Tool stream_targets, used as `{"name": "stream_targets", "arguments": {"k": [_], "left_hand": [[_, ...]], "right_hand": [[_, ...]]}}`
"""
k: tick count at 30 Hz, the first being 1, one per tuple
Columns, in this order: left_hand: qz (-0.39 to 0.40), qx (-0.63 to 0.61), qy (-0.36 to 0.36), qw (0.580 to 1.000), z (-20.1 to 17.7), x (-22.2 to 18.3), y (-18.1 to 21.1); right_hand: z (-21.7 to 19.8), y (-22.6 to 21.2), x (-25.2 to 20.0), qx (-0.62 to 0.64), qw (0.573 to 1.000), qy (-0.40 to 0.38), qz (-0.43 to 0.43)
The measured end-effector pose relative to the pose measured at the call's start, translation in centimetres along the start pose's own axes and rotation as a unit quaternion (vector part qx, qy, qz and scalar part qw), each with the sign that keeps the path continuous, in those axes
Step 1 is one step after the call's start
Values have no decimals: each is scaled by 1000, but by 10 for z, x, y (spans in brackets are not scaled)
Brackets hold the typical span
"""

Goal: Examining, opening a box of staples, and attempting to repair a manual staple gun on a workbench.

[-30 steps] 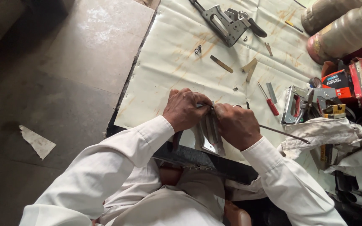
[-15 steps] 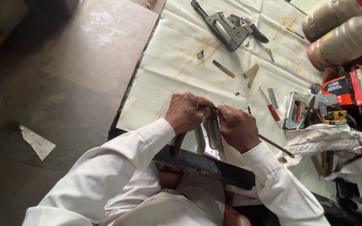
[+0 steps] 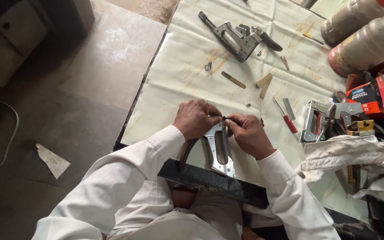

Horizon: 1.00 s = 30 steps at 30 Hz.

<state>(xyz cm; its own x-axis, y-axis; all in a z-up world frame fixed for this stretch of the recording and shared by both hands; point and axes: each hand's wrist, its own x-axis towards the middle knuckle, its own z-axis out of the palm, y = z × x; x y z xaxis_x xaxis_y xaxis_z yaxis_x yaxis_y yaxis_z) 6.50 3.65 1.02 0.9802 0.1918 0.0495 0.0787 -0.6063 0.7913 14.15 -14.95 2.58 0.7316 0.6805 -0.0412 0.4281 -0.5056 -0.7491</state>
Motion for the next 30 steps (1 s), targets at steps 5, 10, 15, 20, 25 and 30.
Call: {"name": "stream_targets", "arguments": {"k": [5, 10, 15, 20, 25, 30], "left_hand": [[47, 36, 23, 998, 7, 13, -6], [12, 63, -17, 998, 10, 28, 0], [-55, 31, -105, 992, -5, 46, 11], [-90, 13, -144, 986, 7, 79, -2], [-100, 23, -118, 988, 9, 97, 5], [-125, -32, -108, 986, 8, 101, -3]], "right_hand": [[0, 14, 11, 90, 993, -19, 67], [-3, 40, 27, 196, 976, -45, 84], [-8, 41, 35, 245, 960, -49, 127], [-8, 78, 45, 278, 957, -9, 81], [-29, 55, 37, 262, 953, 2, 154], [-24, 59, 34, 246, 959, -14, 138]]}}
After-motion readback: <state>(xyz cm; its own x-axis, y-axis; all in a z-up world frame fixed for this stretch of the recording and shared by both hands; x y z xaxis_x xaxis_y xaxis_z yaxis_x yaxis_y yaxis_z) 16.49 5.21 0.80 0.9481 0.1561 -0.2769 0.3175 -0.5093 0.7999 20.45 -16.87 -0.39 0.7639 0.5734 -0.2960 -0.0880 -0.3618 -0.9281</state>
